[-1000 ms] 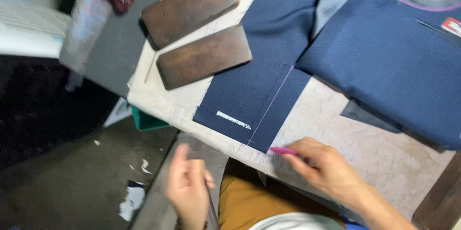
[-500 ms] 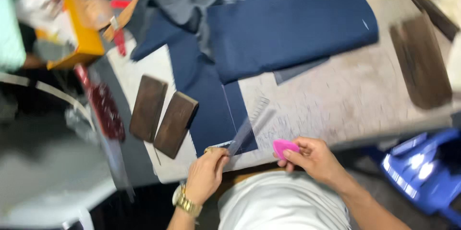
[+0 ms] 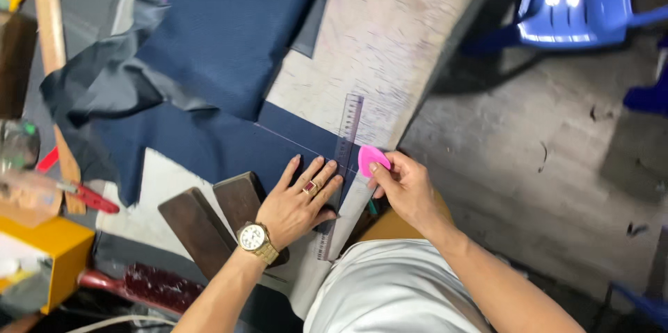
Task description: The person measures and marks a blue fabric suit jacket piece using a ruler and pink chalk, cuts an opening with large shears, and then positions and pins a white interlining piece over the cut area.
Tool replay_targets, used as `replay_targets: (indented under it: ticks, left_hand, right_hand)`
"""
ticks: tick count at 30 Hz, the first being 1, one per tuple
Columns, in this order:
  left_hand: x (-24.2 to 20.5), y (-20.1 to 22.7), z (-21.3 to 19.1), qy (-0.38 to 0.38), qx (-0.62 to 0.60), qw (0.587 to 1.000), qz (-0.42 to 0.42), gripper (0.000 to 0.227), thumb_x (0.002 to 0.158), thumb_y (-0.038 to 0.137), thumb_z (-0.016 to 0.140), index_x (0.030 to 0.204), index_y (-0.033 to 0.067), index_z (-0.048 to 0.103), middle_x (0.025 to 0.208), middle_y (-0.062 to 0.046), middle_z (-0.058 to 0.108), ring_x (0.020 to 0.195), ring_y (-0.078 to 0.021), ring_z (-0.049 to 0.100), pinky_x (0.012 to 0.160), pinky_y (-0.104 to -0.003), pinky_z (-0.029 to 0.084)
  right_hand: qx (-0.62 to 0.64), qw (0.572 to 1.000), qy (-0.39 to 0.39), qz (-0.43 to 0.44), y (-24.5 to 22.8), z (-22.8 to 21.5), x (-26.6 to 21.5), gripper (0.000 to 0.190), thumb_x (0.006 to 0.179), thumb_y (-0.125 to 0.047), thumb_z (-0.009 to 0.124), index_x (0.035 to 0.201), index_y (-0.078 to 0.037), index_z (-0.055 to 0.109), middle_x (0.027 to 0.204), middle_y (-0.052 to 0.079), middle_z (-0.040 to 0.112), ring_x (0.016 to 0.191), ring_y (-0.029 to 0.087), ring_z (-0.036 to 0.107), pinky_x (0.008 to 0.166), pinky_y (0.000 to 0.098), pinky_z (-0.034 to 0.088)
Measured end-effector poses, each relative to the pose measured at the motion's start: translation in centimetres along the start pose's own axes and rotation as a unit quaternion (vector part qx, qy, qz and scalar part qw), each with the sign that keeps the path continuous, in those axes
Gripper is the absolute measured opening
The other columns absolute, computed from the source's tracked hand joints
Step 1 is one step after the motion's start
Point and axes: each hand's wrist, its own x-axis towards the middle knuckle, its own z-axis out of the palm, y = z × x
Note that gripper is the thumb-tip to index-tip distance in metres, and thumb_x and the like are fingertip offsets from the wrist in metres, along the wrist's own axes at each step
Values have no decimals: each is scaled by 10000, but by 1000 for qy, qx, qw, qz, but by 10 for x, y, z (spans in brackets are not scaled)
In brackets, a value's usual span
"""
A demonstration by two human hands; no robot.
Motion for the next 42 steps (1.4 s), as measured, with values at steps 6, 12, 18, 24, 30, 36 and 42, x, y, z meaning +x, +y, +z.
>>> replay_targets:
  ticks: [6, 12, 18, 24, 30, 36, 42]
  left_hand:
    - [7, -24, 6, -24, -19, 997, 72, 690, 948, 488, 631, 1514, 113, 507, 1588, -129, 486, 1489, -304, 423, 1214, -572, 279]
    - [5, -26, 8, -37, -18, 996, 76, 651, 972, 461, 627, 1509, 111, 515, 1607, -124, 464, 1504, -296, 397, 1225, -559, 256]
    - [1, -27, 12, -55, -12, 996, 76, 679, 982, 476, 599, 1552, 131, 466, 1636, -111, 424, 1525, -285, 355, 1240, -546, 220]
    - [0, -28, 12, -62, -11, 995, 71, 674, 988, 481, 584, 1557, 141, 459, 1648, -100, 405, 1539, -273, 329, 1247, -538, 202]
    - [-2, -28, 15, -70, -11, 995, 66, 677, 995, 486, 567, 1572, 157, 435, 1660, -92, 384, 1545, -269, 310, 1249, -537, 185]
    - [-2, -29, 15, -72, -13, 995, 66, 679, 993, 486, 567, 1574, 161, 429, 1659, -95, 383, 1546, -266, 307, 1254, -536, 172]
    - [-2, -29, 16, -74, -11, 995, 65, 682, 1000, 484, 556, 1585, 164, 412, 1670, -91, 363, 1551, -264, 292, 1253, -530, 170]
  right_hand:
    - [11, 993, 115, 1, 27, 18, -19, 177, 978, -154, 699, 861, -22, 712, 635, 113, 737, 517, 151, 729, 530, 252, 573]
    - [26, 988, 149, -15, 35, 27, -26, 241, 1006, -192, 690, 841, -17, 702, 643, 123, 739, 540, 173, 744, 548, 259, 588]
    - [22, 988, 150, -20, 24, 32, -32, 201, 989, -178, 709, 883, -9, 690, 655, 129, 735, 561, 167, 744, 582, 248, 588]
    - [15, 986, 164, -7, 49, 38, -24, 215, 984, -180, 720, 835, -28, 694, 637, 115, 731, 548, 155, 742, 562, 231, 577]
    - [4, 982, 186, 32, 34, 45, -13, 217, 954, -170, 723, 794, -26, 693, 593, 122, 697, 541, 159, 727, 533, 224, 562]
    - [-23, 981, 188, 41, 30, 46, -3, 214, 935, -169, 716, 768, -38, 684, 551, 118, 666, 492, 158, 703, 486, 225, 529]
    - [-25, 981, 183, 60, 23, 45, 1, 213, 922, -192, 701, 763, -51, 688, 557, 118, 671, 483, 170, 703, 468, 239, 524]
